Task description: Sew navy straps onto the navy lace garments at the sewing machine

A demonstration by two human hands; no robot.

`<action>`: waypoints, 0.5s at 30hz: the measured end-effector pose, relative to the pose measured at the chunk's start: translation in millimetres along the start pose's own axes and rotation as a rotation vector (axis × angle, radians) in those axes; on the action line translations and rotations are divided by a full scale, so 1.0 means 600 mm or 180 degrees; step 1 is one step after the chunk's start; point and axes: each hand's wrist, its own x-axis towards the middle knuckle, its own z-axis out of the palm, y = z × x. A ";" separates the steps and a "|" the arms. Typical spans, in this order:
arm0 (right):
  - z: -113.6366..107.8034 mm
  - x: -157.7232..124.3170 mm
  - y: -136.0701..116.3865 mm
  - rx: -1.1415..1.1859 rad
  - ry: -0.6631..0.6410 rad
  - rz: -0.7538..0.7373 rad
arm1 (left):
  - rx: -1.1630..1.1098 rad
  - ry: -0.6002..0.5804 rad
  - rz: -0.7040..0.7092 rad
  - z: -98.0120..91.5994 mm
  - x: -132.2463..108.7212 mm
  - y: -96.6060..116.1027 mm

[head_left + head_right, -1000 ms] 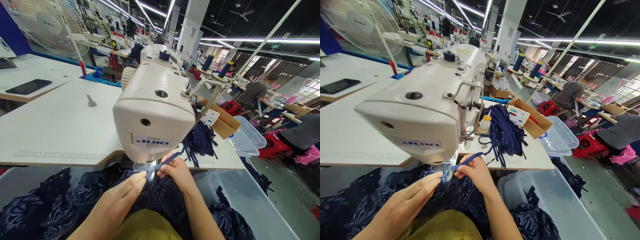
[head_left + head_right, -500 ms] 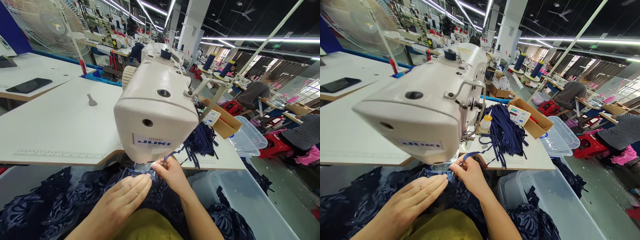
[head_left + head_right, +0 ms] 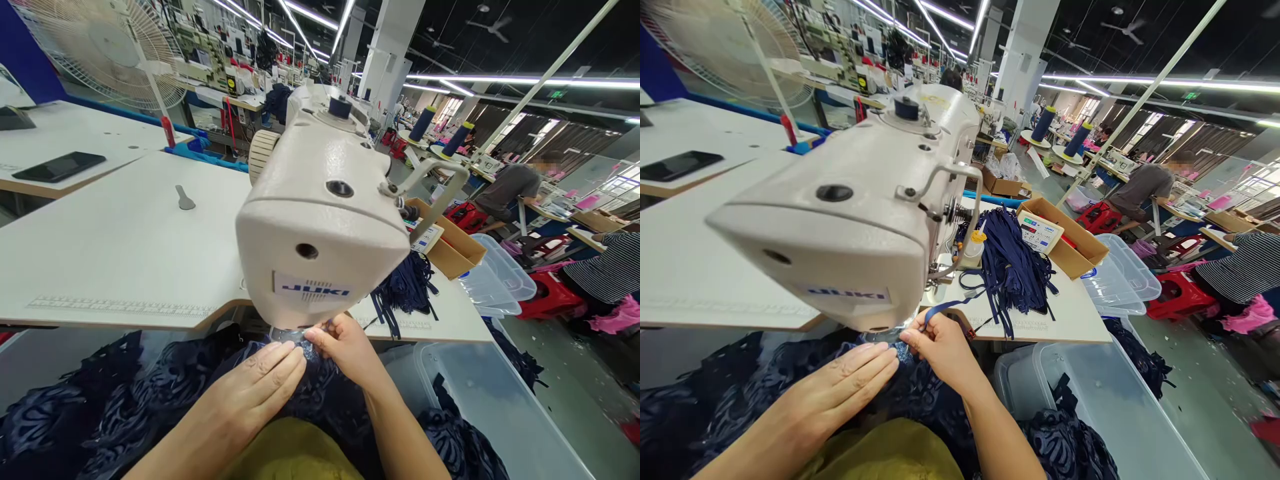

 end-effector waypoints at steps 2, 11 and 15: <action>0.001 0.000 0.000 -0.0001 0.0010 0.0007 | -0.0036 -0.0024 0.0050 -0.002 -0.001 -0.005; 0.005 -0.002 0.006 -0.0026 0.0108 -0.0009 | -0.0171 0.0188 -0.0281 0.000 0.016 0.005; 0.012 -0.006 0.016 0.0105 0.0369 -0.0247 | -0.0062 0.0298 -0.0611 0.001 0.027 0.026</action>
